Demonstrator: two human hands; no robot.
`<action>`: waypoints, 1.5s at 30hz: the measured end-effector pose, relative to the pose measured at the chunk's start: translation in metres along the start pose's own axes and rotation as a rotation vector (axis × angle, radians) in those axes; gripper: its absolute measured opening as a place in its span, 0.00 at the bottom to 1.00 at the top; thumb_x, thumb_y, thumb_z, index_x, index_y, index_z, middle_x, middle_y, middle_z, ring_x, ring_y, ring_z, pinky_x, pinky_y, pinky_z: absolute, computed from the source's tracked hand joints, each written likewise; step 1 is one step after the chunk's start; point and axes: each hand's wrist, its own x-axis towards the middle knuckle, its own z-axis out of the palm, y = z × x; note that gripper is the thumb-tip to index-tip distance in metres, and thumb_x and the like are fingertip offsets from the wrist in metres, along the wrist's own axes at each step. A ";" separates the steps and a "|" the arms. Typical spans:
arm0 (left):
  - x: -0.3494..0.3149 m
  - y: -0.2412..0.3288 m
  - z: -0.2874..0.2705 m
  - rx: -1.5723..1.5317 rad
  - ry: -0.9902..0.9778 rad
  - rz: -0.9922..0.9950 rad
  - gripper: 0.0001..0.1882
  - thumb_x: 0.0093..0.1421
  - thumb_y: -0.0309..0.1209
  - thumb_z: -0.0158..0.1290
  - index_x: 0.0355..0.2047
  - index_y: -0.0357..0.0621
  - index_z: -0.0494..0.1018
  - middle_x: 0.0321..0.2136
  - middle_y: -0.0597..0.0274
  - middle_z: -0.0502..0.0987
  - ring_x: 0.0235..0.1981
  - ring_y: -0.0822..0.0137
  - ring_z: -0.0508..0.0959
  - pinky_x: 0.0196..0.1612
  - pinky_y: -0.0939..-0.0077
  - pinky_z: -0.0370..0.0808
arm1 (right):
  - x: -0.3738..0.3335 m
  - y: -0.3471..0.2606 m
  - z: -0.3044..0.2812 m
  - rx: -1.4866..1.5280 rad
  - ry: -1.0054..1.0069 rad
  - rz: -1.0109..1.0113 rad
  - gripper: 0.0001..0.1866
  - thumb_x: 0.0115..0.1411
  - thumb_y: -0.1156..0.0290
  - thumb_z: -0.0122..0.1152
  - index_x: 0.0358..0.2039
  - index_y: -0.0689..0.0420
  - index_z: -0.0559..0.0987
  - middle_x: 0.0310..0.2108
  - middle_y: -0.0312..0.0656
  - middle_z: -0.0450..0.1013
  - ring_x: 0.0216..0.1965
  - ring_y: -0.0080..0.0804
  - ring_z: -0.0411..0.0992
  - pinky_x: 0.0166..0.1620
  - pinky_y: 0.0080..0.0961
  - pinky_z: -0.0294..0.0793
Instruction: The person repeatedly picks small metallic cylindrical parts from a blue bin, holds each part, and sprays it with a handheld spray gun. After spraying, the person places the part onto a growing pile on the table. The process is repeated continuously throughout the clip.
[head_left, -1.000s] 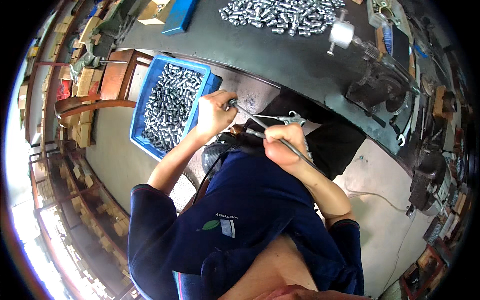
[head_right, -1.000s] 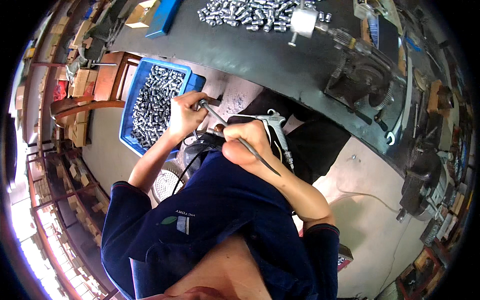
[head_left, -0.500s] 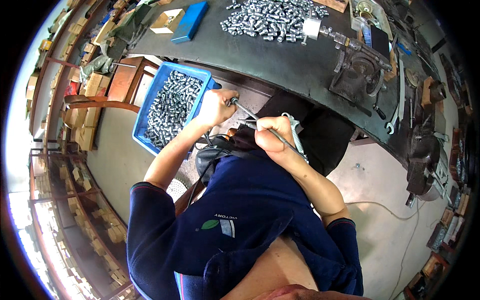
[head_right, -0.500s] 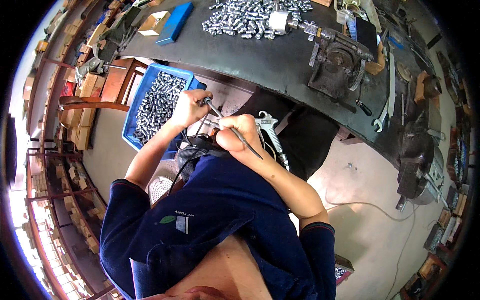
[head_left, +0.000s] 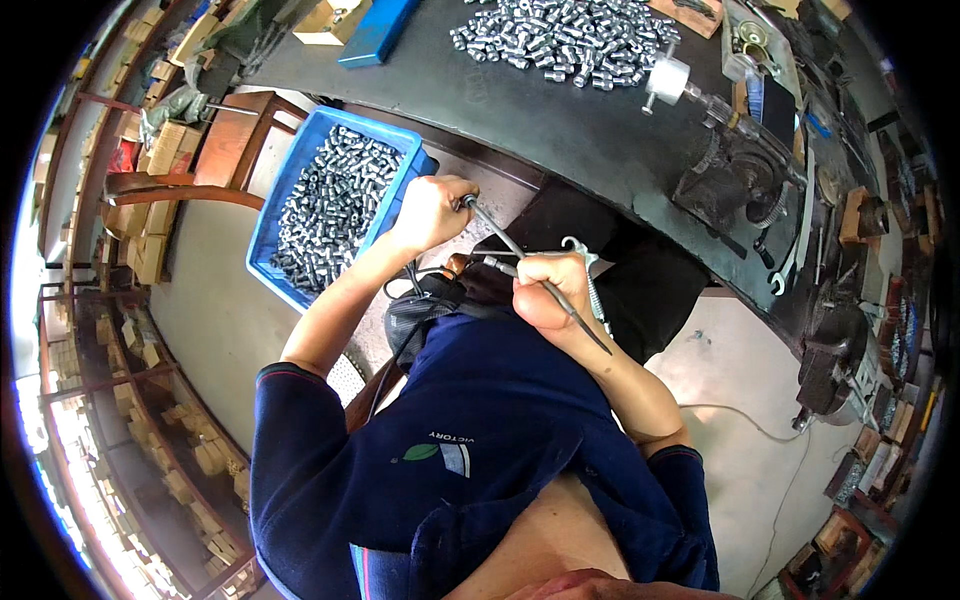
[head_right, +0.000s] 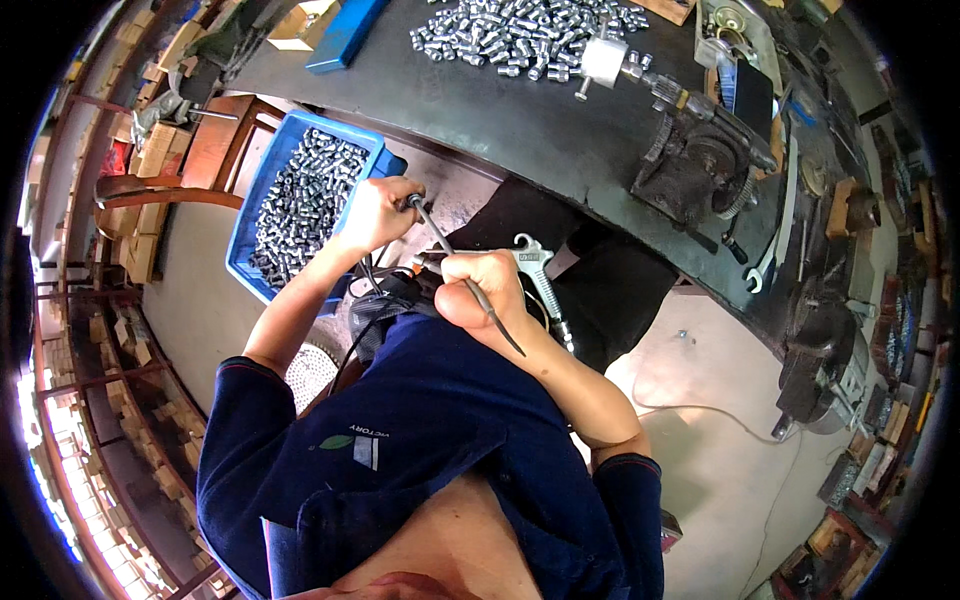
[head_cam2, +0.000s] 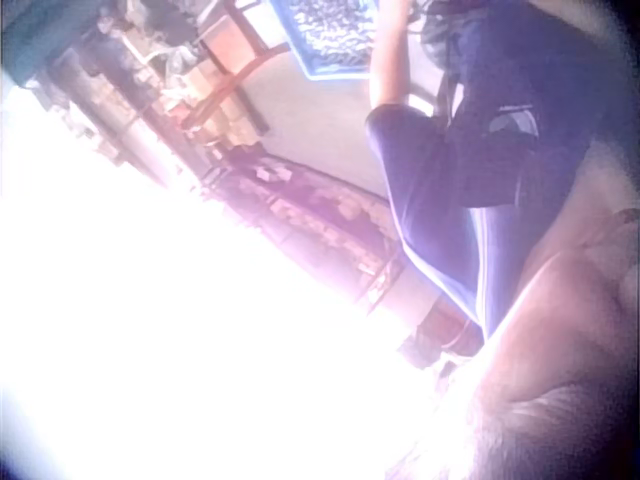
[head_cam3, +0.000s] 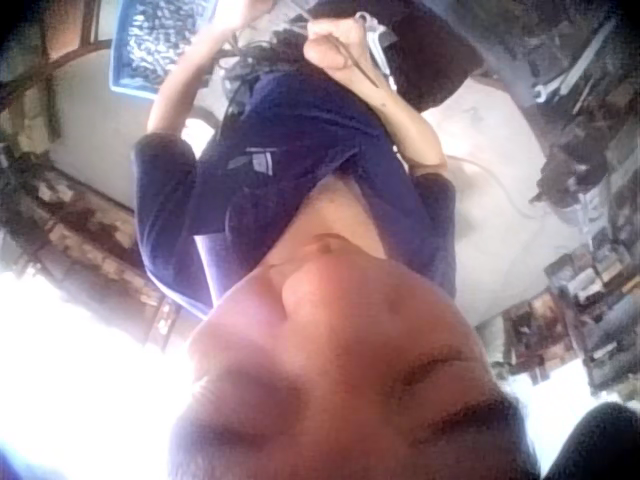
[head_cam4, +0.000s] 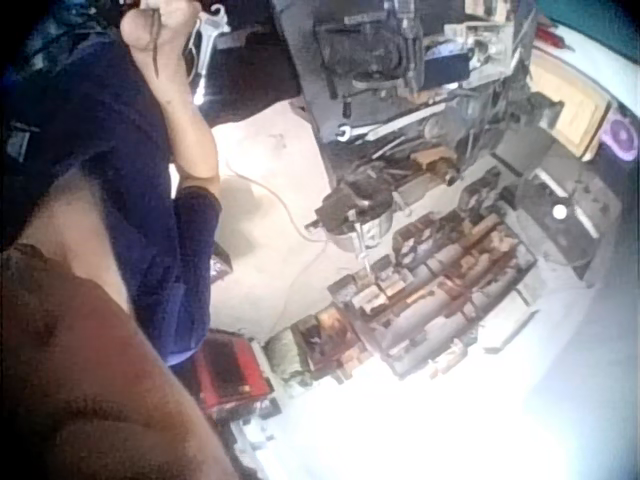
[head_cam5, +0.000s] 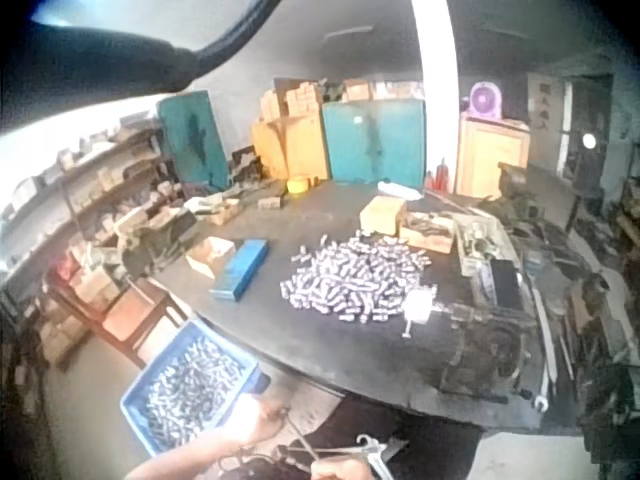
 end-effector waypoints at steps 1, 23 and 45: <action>0.001 -0.006 0.003 0.028 -0.025 0.001 0.11 0.39 0.26 0.57 0.27 0.42 0.77 0.23 0.56 0.77 0.25 0.55 0.77 0.29 0.67 0.74 | 0.003 0.004 -0.001 0.012 -0.018 0.021 0.15 0.41 0.74 0.52 0.11 0.59 0.55 0.12 0.33 0.53 0.17 0.16 0.52 0.20 0.19 0.51; 0.031 -0.072 0.035 -0.298 -0.106 -0.152 0.13 0.38 0.23 0.57 0.29 0.37 0.76 0.22 0.50 0.76 0.21 0.55 0.78 0.25 0.70 0.74 | 0.075 0.023 -0.004 -0.107 0.073 0.083 0.16 0.36 0.90 0.47 0.10 0.60 0.52 0.10 0.39 0.46 0.11 0.24 0.47 0.16 0.22 0.46; 0.025 -0.074 0.042 -0.289 -0.040 -0.106 0.13 0.39 0.24 0.57 0.29 0.37 0.76 0.21 0.49 0.76 0.22 0.54 0.78 0.26 0.69 0.74 | 0.077 0.054 -0.013 0.138 0.022 0.305 0.14 0.43 0.79 0.50 0.09 0.58 0.57 0.11 0.32 0.55 0.15 0.15 0.54 0.18 0.18 0.50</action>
